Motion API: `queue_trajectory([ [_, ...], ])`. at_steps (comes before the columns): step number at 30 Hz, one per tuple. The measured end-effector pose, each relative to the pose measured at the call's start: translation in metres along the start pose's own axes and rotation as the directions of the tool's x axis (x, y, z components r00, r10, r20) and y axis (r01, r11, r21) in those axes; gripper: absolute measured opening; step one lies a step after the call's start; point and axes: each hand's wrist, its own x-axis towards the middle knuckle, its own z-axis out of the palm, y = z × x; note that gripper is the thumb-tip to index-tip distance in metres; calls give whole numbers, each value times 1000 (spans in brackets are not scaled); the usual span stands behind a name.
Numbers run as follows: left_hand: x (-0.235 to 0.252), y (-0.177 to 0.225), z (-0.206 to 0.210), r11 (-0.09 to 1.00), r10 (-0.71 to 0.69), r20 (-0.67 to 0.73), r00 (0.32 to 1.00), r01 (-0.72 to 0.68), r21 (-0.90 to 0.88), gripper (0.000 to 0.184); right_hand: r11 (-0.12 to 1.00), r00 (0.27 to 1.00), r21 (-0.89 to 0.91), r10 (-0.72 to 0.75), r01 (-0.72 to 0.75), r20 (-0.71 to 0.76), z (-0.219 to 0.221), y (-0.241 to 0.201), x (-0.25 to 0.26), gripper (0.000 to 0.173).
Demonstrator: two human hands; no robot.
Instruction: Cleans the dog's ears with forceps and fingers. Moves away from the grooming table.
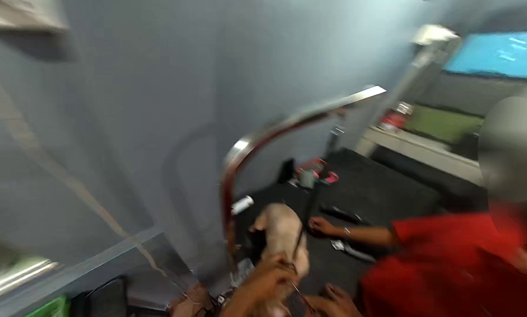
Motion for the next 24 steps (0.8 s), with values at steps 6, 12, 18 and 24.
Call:
queue_trajectory([
  [6, 23, -20, -7, 968, 111, 259, 960, -164, 193, 29, 943, 999, 329, -40, 47, -30, 20, 56, -8, 39],
  [12, 38, -23, -14, 971, 65, 294, 953, -128, 200, 36, 974, 988, 222, -6, 41, -156, 5, 50, -16, 41],
  [18, 50, -26, -24, 980, 7, 384, 923, -82, 180, 36, 999, 992, -34, 5, -9, -123, -7, 32, -16, 44],
  [24, 44, -23, -37, 969, -206, 369, 906, 137, 205, 32, 999, 987, 18, 41, -38, -158, 5, 86, -36, 35],
])
